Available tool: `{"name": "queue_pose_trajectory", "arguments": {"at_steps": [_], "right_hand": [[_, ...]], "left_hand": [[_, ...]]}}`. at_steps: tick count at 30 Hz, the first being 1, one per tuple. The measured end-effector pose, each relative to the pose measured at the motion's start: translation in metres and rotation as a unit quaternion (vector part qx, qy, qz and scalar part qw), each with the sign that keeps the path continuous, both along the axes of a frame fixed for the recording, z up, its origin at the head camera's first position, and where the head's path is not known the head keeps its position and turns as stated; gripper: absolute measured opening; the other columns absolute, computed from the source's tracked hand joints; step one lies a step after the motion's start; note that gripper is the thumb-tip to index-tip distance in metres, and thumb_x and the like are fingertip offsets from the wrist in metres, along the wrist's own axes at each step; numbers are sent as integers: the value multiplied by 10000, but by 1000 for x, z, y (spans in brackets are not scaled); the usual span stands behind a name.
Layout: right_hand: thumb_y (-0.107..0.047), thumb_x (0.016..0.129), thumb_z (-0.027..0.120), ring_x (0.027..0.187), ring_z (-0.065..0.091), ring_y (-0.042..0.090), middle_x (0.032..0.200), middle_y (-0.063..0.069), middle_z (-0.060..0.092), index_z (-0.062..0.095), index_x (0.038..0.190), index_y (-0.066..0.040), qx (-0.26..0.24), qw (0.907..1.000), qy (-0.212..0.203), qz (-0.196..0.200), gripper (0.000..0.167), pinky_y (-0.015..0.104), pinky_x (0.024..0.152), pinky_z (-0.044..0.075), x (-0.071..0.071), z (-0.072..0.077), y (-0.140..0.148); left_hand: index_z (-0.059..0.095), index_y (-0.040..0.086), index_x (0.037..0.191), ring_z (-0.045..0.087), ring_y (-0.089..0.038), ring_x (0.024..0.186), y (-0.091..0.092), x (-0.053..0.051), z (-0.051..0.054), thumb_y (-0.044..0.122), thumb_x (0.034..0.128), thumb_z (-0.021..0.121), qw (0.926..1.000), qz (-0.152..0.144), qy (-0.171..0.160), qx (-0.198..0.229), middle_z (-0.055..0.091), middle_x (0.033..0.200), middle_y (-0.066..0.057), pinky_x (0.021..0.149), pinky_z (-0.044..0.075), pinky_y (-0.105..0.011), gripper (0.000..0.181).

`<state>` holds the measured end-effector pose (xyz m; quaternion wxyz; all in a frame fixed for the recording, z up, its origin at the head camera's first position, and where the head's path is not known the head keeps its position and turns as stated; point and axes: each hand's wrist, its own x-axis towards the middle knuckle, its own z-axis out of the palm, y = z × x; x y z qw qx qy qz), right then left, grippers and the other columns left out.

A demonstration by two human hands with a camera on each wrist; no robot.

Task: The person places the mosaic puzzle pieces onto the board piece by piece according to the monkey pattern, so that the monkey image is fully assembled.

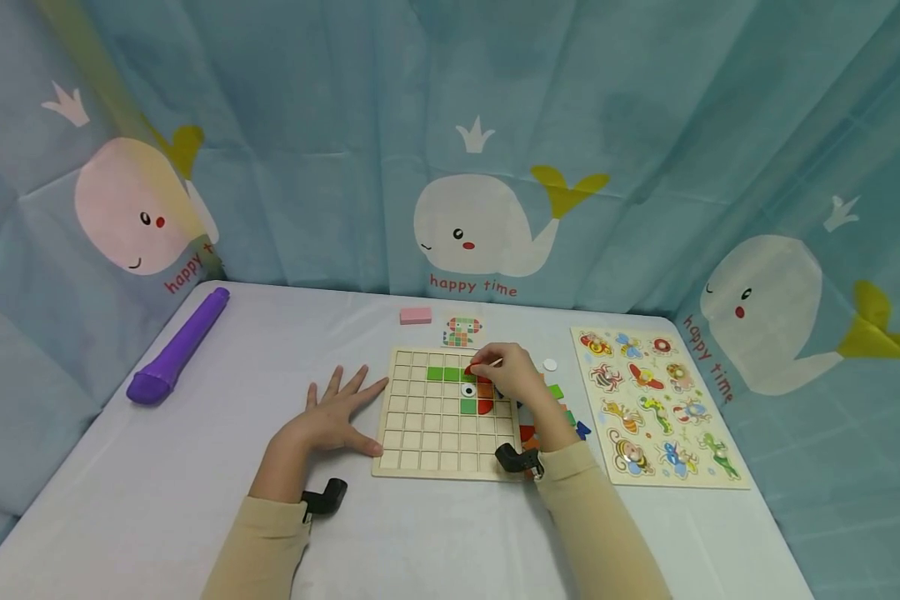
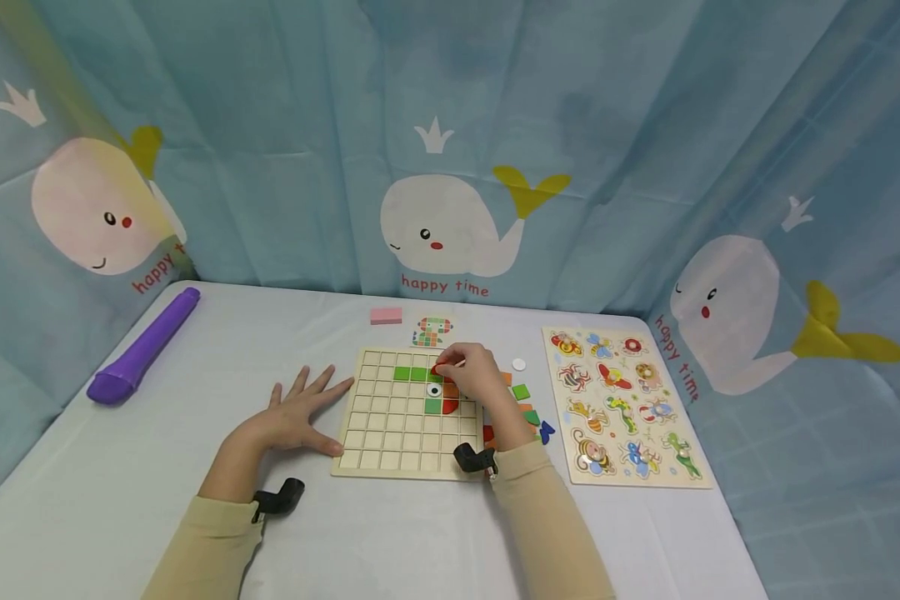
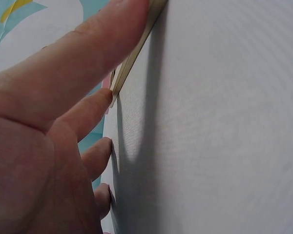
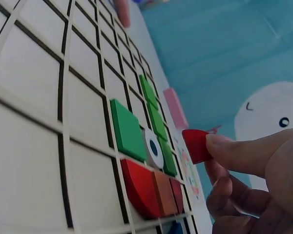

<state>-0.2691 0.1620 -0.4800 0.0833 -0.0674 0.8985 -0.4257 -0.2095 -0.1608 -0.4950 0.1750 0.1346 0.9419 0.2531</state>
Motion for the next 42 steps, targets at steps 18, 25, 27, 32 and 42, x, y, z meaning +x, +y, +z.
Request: {"name": "queue_pose_trajectory", "arguments": {"at_steps": [18,25,27,32,42], "right_hand": [[-240,936,738,762,597,178,876,-9,687,719,943,-162,-45,9991,265,313,81,305,648,495,-10,-7,-50],[-232,948,723,755,593,165,854,-19,688,738,934,-161,109,9978,409,504,73,313,659,490,-11,-10,-69],[-222,953,716,761,596,161,850,-18,684,736,929,-161,117,9976,443,525,69,313,666,498,-11,-10,-73],[-202,961,704,755,599,158,849,-11,673,727,924,-157,196,9973,471,522,63,318,666,504,-12,-10,-79],[-260,956,712,809,644,137,904,-38,727,772,941,-183,1047,9906,635,605,99,330,724,540,-14,-12,-88]], "left_hand": [[304,282,1600,-133,-478,1531,-2,-1,-3,591,602,903,10000,-6,-56,-46,54,1707,-134,1136,-140,-744,1205],[299,278,1602,-126,-488,1528,-2,-1,-2,593,621,893,10000,-85,-37,-34,57,1705,-142,1133,-131,-752,1190],[296,278,1603,-125,-489,1528,-2,-1,-2,588,624,894,9999,-110,-42,-16,54,1706,-141,1134,-129,-751,1188],[293,280,1604,-125,-485,1530,-2,-1,-1,580,630,895,9999,-129,-44,11,53,1707,-137,1139,-126,-746,1183],[299,265,1603,-124,-489,1528,-3,0,0,561,636,899,9999,-99,-9,28,58,1705,-145,1133,-130,-752,1175]]}}
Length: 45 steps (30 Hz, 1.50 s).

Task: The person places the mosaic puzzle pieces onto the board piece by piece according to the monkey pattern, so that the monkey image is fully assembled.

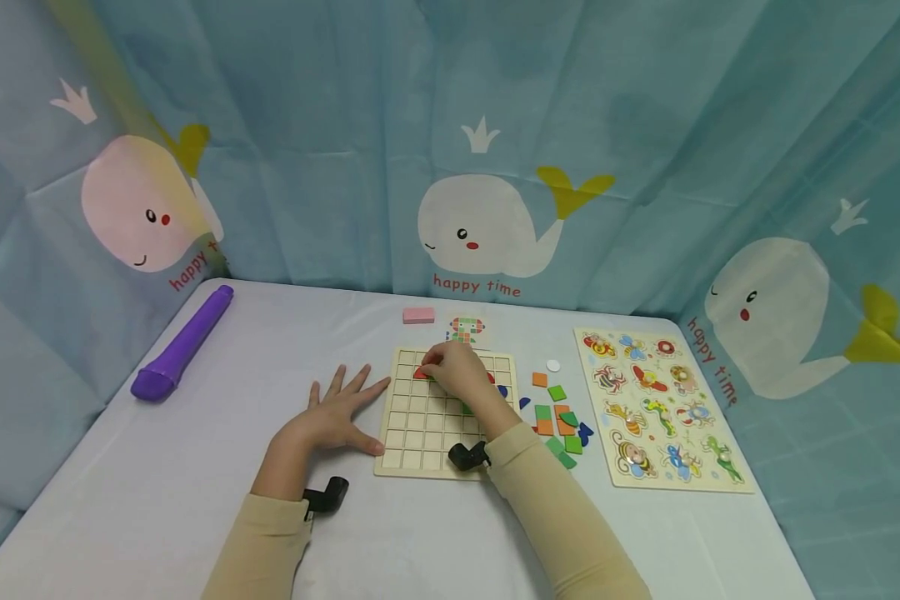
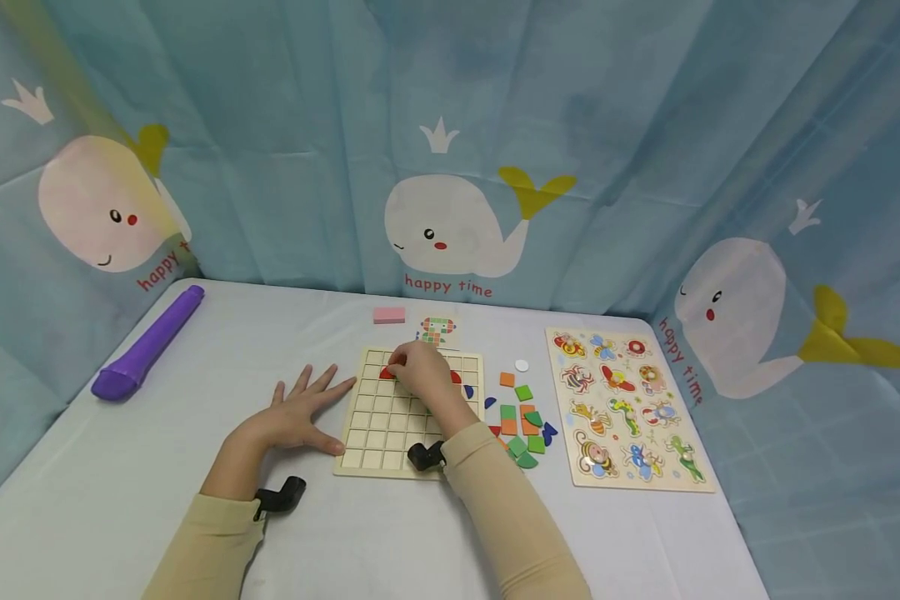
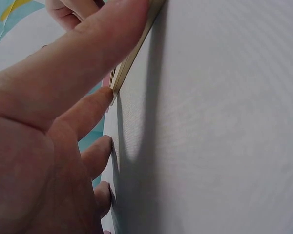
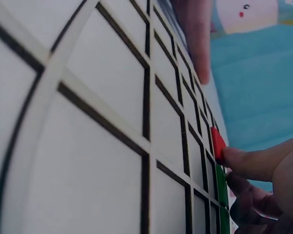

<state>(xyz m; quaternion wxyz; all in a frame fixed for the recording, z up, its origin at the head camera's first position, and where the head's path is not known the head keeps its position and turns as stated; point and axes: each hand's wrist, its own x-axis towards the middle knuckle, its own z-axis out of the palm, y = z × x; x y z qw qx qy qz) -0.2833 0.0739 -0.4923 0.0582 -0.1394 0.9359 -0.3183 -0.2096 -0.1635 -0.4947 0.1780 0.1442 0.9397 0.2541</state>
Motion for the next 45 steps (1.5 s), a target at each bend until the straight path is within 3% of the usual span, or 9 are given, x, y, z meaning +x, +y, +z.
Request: {"name": "queue_pose_trajectory", "arguments": {"at_steps": [9,17,25,36,45], "right_hand": [[-242,957,713,835,645,146,939,-23,712,763,997,-172,57,10000,8,1,95,333,737,540,3,2,2],[-233,964,702,882,660,168,971,-17,709,749,1074,-147,-145,9998,83,-65,147,337,736,539,16,12,12],[-228,947,723,854,645,154,940,-33,698,755,1079,-131,-253,9992,299,-88,167,334,736,541,28,12,31],[-219,940,733,851,655,159,980,-22,713,745,1112,-135,-341,9980,267,-461,192,308,683,544,40,16,59],[-193,933,737,851,663,188,972,-5,726,747,1128,-110,-482,9950,411,-768,212,324,676,545,39,19,92]], "left_hand": [[304,267,1601,-125,-490,1528,1,-1,0,559,630,904,10000,-2,-18,-11,56,1705,-144,1132,-133,-752,1179],[310,277,1599,-119,-484,1531,1,-1,-1,564,618,907,9999,60,-39,-73,57,1707,-135,1140,-131,-743,1184],[316,275,1596,-120,-489,1529,1,-2,-2,568,608,910,9999,86,-19,-88,56,1706,-140,1139,-133,-743,1190],[319,269,1596,-125,-488,1528,0,0,-3,560,596,917,9999,122,-48,-15,58,1705,-146,1141,-139,-738,1200],[322,270,1594,-122,-489,1529,1,-2,-3,564,592,917,9999,104,-4,-29,59,1705,-144,1140,-134,-741,1203]]}}
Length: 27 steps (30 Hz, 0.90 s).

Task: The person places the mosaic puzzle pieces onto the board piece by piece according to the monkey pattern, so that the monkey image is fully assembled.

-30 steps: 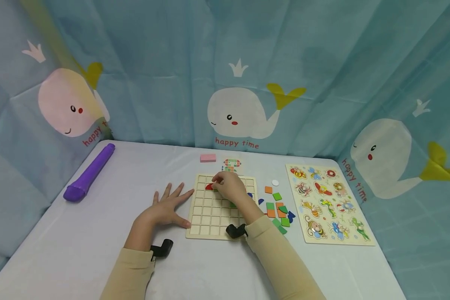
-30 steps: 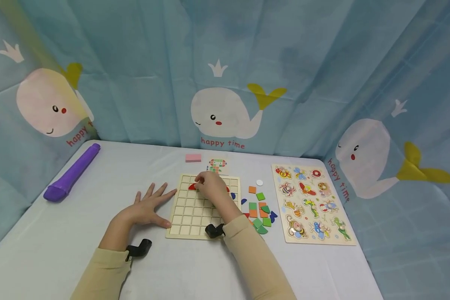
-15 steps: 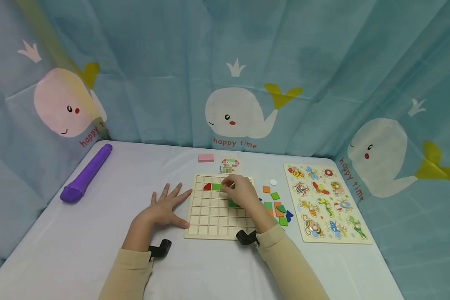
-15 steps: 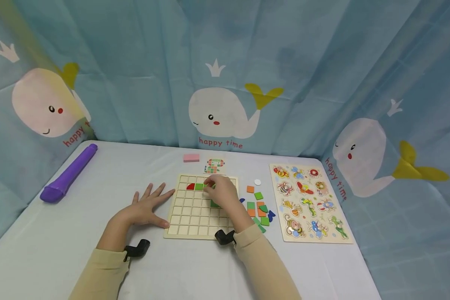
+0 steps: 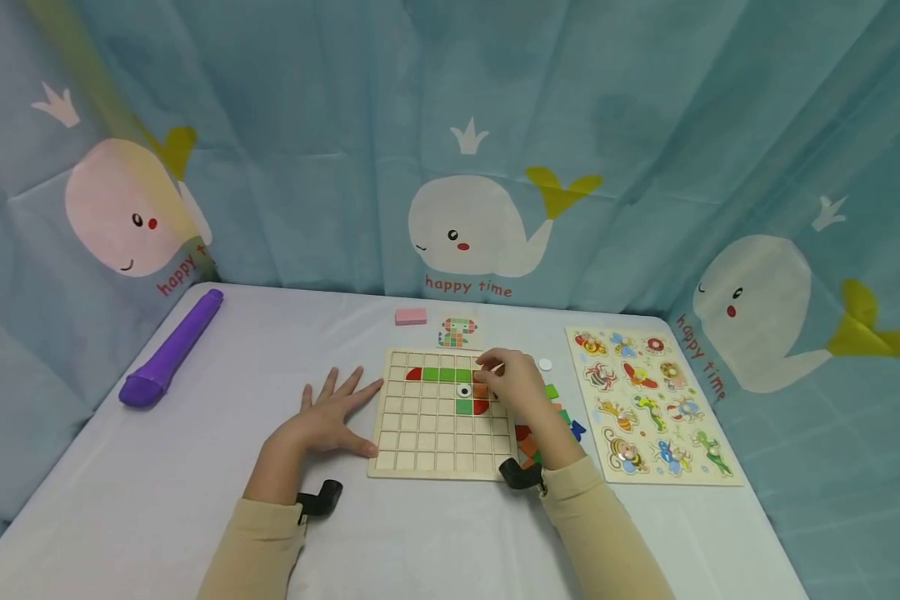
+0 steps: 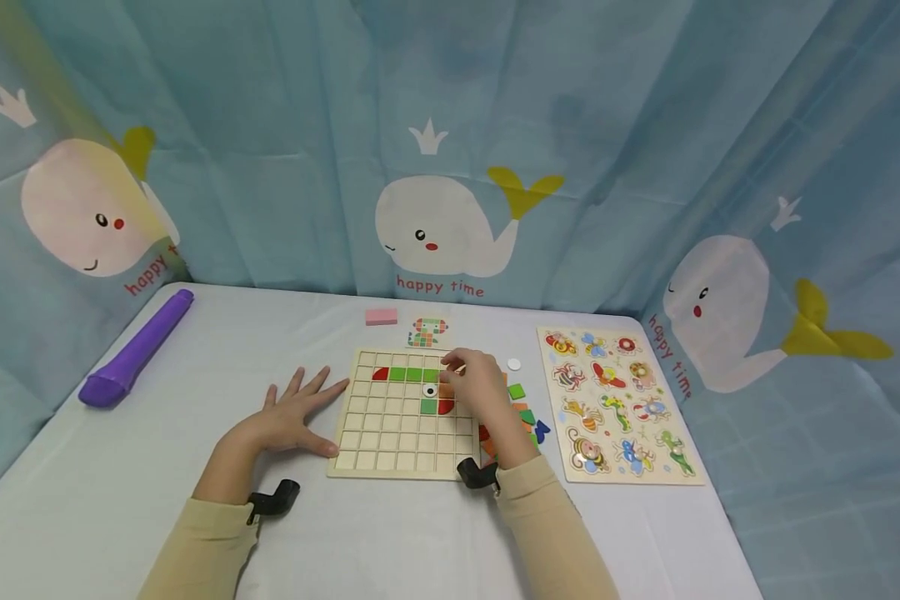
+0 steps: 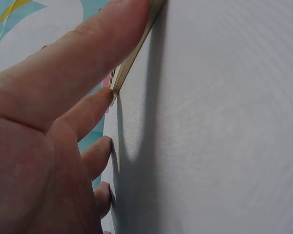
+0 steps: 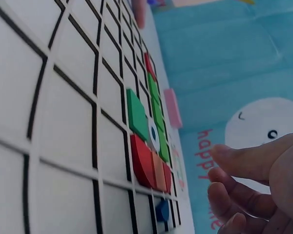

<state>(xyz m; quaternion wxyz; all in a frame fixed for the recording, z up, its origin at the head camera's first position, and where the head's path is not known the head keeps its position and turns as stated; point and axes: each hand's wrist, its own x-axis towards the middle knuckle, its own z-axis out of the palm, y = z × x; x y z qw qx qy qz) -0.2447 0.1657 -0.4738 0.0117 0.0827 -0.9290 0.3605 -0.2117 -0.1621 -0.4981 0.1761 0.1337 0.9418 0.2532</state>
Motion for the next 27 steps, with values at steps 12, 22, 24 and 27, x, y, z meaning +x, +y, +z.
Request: {"name": "queue_pose_trajectory", "arguments": {"at_steps": [12,22,24,27], "right_hand": [[-214,934,737,891,661,214,1030,42,725,737,1151,-114,105,9987,-225,-456,239,344,709,550,-5,-7,45],[-218,932,741,990,681,274,1166,106,714,724,1180,-104,84,9964,-460,-701,273,392,742,563,-7,-16,74],[-230,924,752,974,680,275,1176,111,713,725,1177,-109,137,9959,-489,-751,281,386,731,558,-8,-17,78],[-215,915,760,916,668,271,1163,123,716,727,1167,-101,233,9953,-534,-780,279,383,713,541,-9,-18,80]], "left_hand": [[317,267,1596,-120,-490,1529,0,2,-1,558,600,916,10000,12,-22,-10,60,1704,-146,1141,-132,-740,1199],[323,278,1594,-120,-481,1532,1,2,0,566,593,917,10000,57,-29,-34,59,1707,-134,1146,-133,-734,1199],[326,279,1592,-119,-480,1532,1,2,0,563,592,919,10000,63,-22,-28,60,1707,-135,1147,-133,-734,1197],[328,278,1592,-121,-480,1532,1,1,0,559,590,921,10000,76,-24,-12,61,1707,-135,1147,-134,-733,1198]]}}
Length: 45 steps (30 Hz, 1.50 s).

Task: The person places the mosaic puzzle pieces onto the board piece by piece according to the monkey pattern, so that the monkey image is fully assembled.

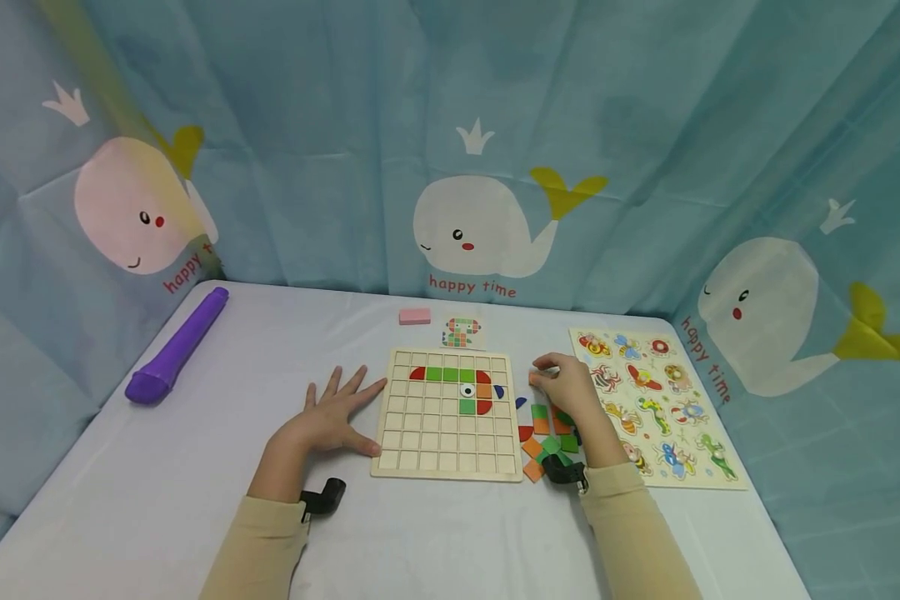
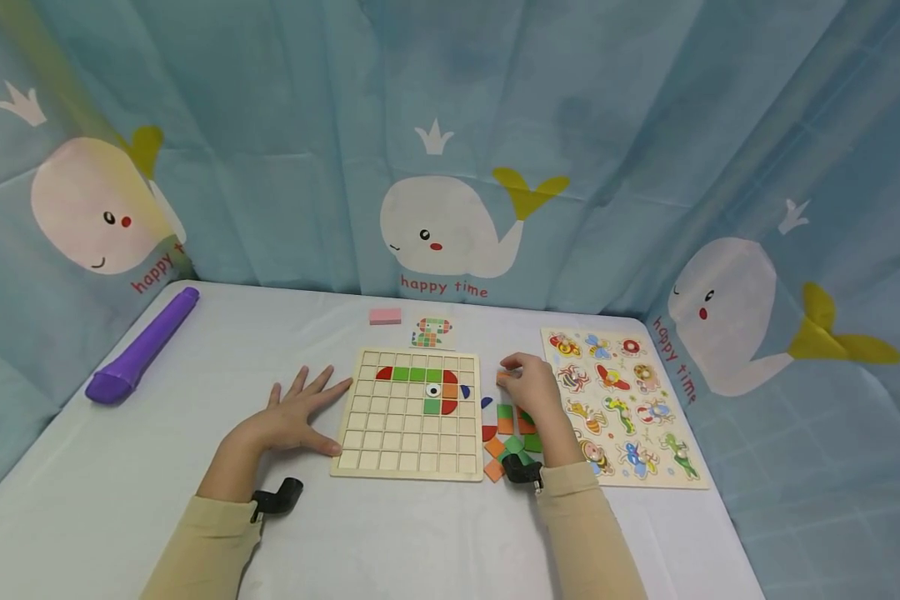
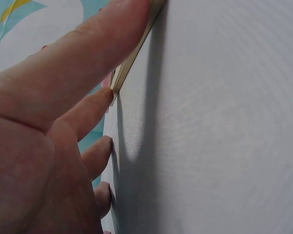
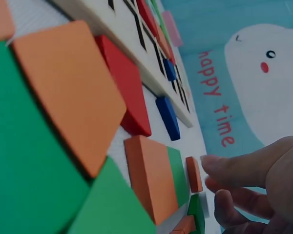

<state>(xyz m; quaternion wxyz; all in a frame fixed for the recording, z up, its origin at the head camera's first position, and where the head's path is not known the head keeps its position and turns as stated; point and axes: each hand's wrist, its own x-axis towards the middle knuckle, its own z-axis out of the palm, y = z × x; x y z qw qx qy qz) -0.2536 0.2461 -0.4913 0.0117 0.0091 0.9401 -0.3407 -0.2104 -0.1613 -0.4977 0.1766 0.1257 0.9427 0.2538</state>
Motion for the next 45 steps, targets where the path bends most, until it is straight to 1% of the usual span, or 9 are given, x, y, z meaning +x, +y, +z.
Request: {"name": "queue_pose_trajectory", "arguments": {"at_steps": [3,8,13,18,23,30,37,40,45], "right_hand": [[-180,909,761,846,634,253,1138,126,718,729,1163,-97,110,9999,-104,34,269,375,694,522,-1,-1,1],[-134,898,767,838,628,236,1106,124,712,730,1148,-92,199,9997,-142,90,257,388,711,528,-2,-1,-1],[-183,883,794,858,639,235,982,82,703,723,1000,-115,35,10000,-54,-21,152,374,730,524,-3,1,-5],[-228,885,796,844,641,213,938,48,715,690,909,-124,-113,9999,65,106,150,323,691,496,-2,7,-12],[-257,915,764,820,623,200,953,40,722,741,960,-144,-233,9992,150,299,124,302,663,500,2,11,-24],[-297,1007,635,772,596,182,1053,51,747,768,1146,-146,-480,9971,216,551,245,311,626,504,4,14,-46],[-290,966,697,835,656,180,931,15,730,738,1045,-132,-676,9953,350,591,181,366,738,563,3,16,-70],[-278,947,722,800,650,155,897,5,722,728,1003,-126,-720,9942,448,655,162,331,707,551,1,15,-79],[-286,943,726,767,634,136,877,-15,716,728,970,-146,-765,9939,363,713,142,311,681,537,-1,13,-94]], "left_hand": [[327,278,1592,-121,-480,1532,0,0,0,560,588,921,10000,11,2,-3,61,1707,-134,1147,-134,-733,1200],[326,281,1593,-119,-479,1533,0,0,-1,569,585,919,10000,-1,25,-27,63,1707,-134,1148,-132,-733,1204],[319,284,1595,-123,-475,1534,-1,0,-1,571,589,917,10000,-14,18,-31,60,1708,-128,1149,-135,-729,1205],[320,282,1594,-120,-476,1534,-1,-1,-1,568,588,918,10000,-19,16,-37,61,1708,-130,1150,-135,-729,1205],[319,282,1595,-120,-477,1533,0,-1,-1,570,589,916,10000,-35,18,-56,59,1708,-130,1148,-134,-731,1205],[323,275,1594,-119,-481,1532,0,0,0,557,595,919,10000,-24,18,-41,64,1706,-138,1146,-137,-732,1197],[323,272,1594,-120,-480,1532,-1,0,0,556,597,919,10000,-12,18,-33,61,1707,-135,1146,-134,-734,1196],[323,276,1594,-118,-479,1533,-1,0,-1,559,597,918,10000,-14,39,-35,62,1707,-131,1146,-133,-735,1195],[320,288,1594,-121,-473,1535,-1,0,-3,558,596,920,10000,-6,55,-37,64,1708,-123,1148,-136,-731,1195]]}}
